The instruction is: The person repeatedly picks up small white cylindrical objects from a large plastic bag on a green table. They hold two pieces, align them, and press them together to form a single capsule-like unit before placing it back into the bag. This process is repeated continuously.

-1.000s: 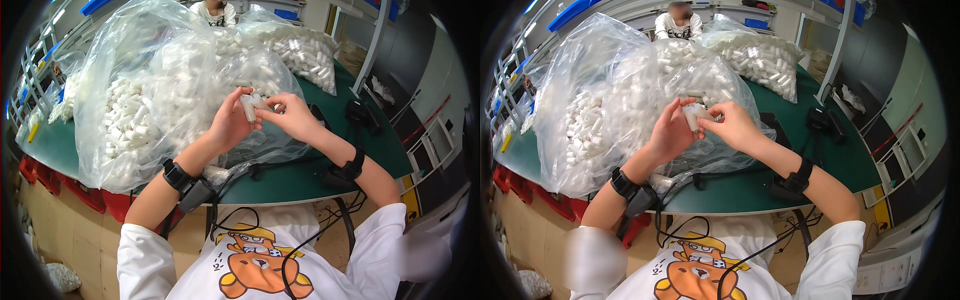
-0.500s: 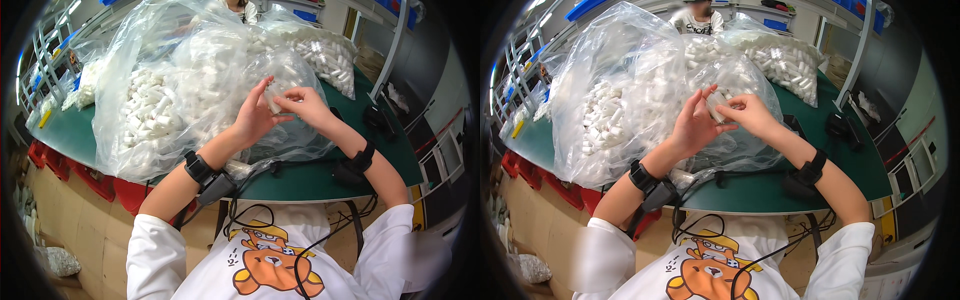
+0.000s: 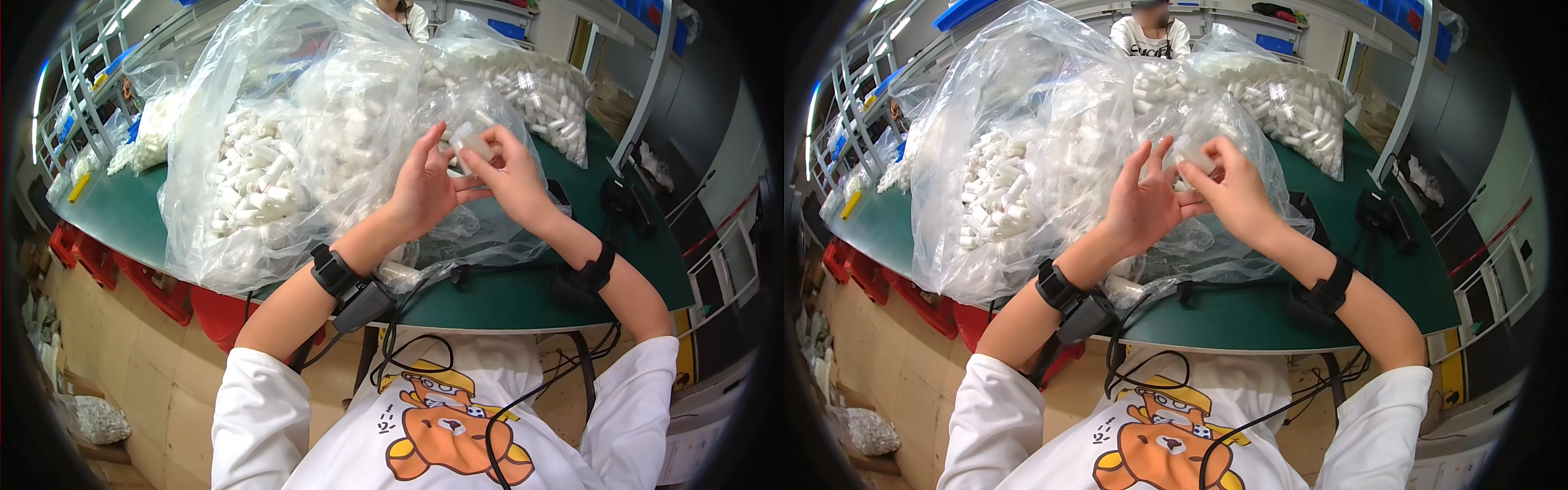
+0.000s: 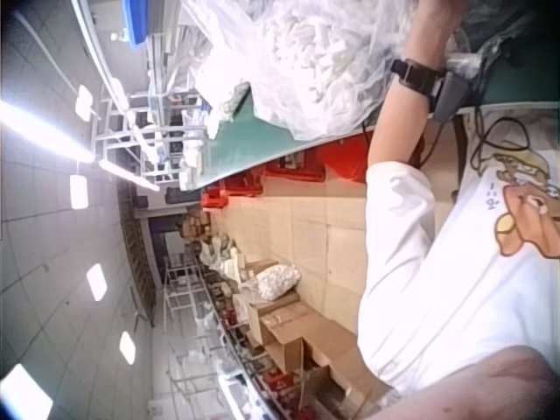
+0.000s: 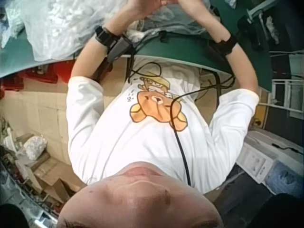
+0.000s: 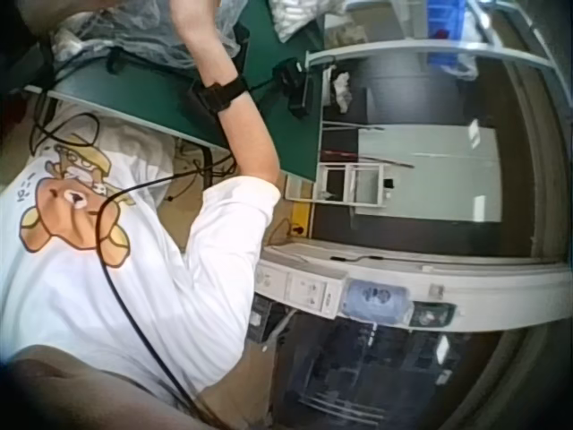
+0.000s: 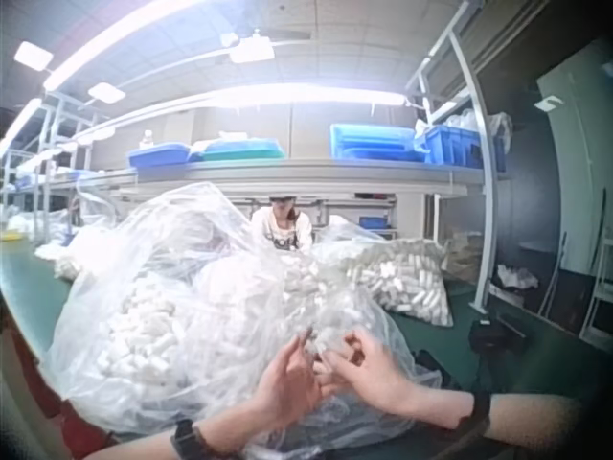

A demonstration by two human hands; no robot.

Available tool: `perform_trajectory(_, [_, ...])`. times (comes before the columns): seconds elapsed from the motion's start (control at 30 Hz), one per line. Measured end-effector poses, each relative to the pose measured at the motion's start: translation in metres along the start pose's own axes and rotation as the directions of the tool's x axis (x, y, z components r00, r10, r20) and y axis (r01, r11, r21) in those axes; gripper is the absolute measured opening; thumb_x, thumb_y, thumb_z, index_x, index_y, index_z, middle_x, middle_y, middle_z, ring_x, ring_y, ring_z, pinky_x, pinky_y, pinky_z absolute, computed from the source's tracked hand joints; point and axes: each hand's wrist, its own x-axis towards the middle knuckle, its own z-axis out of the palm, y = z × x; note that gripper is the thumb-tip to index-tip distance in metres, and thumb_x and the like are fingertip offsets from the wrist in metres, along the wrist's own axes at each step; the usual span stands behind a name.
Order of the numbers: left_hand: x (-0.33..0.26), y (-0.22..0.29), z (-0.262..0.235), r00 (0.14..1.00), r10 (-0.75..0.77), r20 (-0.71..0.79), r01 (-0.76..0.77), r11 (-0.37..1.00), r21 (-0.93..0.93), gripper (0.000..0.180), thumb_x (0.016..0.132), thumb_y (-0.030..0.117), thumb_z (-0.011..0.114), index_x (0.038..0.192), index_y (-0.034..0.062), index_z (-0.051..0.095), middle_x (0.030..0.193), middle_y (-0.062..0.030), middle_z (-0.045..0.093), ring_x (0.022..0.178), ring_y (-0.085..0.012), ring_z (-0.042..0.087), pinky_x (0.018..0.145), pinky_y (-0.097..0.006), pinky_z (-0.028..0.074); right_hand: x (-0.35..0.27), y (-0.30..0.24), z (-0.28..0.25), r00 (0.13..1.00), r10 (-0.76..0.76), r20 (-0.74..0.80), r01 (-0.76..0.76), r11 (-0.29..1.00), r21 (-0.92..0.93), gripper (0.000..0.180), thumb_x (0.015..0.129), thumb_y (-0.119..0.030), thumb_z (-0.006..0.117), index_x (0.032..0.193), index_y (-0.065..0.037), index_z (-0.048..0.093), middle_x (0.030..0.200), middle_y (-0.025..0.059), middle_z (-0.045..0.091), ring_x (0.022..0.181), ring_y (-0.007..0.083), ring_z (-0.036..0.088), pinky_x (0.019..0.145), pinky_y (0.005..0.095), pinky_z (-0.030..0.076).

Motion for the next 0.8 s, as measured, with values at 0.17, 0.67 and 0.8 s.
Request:
perform_trajectory(0.17, [0.003, -0.008, -0.025, 0.997, -0.011, -0.074, 0.008, 0.999, -0.045, 0.070, 0.085, 0.055, 0.040, 0.132, 0.0096, 0.017, 0.118, -0.0108, 0.040, 0.109, -0.0261, 0.048, 0.089, -0.043, 0.042, -0.004, -0.040, 0.002, 0.872, -0.466, -0.153, 0.456, 0.885, -0.096, 0.027, 0.082, -0.019, 0.061, 0.098, -0.002, 0.047, 0.083, 0.0085, 0.058, 0.071, 0.0165, 0.059, 0.063, 0.0295, 0.047])
perform_trajectory(0.67, [-0.027, -0.022, -0.078, 0.972, 0.093, 0.215, -0.233, 0.461, 0.856, 0.038, 0.085, 0.018, 0.056, 0.121, 0.0081, 0.046, 0.119, -0.0096, 0.052, 0.109, -0.0193, 0.050, 0.092, -0.034, 0.041, 0.109, -0.122, 0.158, 0.874, 0.019, 0.486, -0.056, 0.997, 0.062, 0.049, 0.072, -0.030, 0.065, 0.094, 0.013, 0.056, 0.089, 0.0200, 0.062, 0.074, 0.0185, 0.063, 0.068, 0.0277, 0.050])
perform_trajectory(0.8, [-0.002, -0.016, -0.024, 0.933, 0.063, -0.355, 0.191, 0.748, 0.635, 0.026, 0.086, 0.024, 0.051, 0.106, 0.0074, 0.052, 0.093, -0.0054, 0.055, 0.081, -0.0155, 0.053, 0.073, -0.027, 0.043, 0.085, -0.116, 0.092, 0.728, -0.100, 0.678, -0.052, 0.978, 0.200, 0.039, 0.079, -0.028, 0.060, 0.097, 0.007, 0.059, 0.087, 0.0121, 0.063, 0.072, 0.0149, 0.060, 0.071, 0.0255, 0.048])
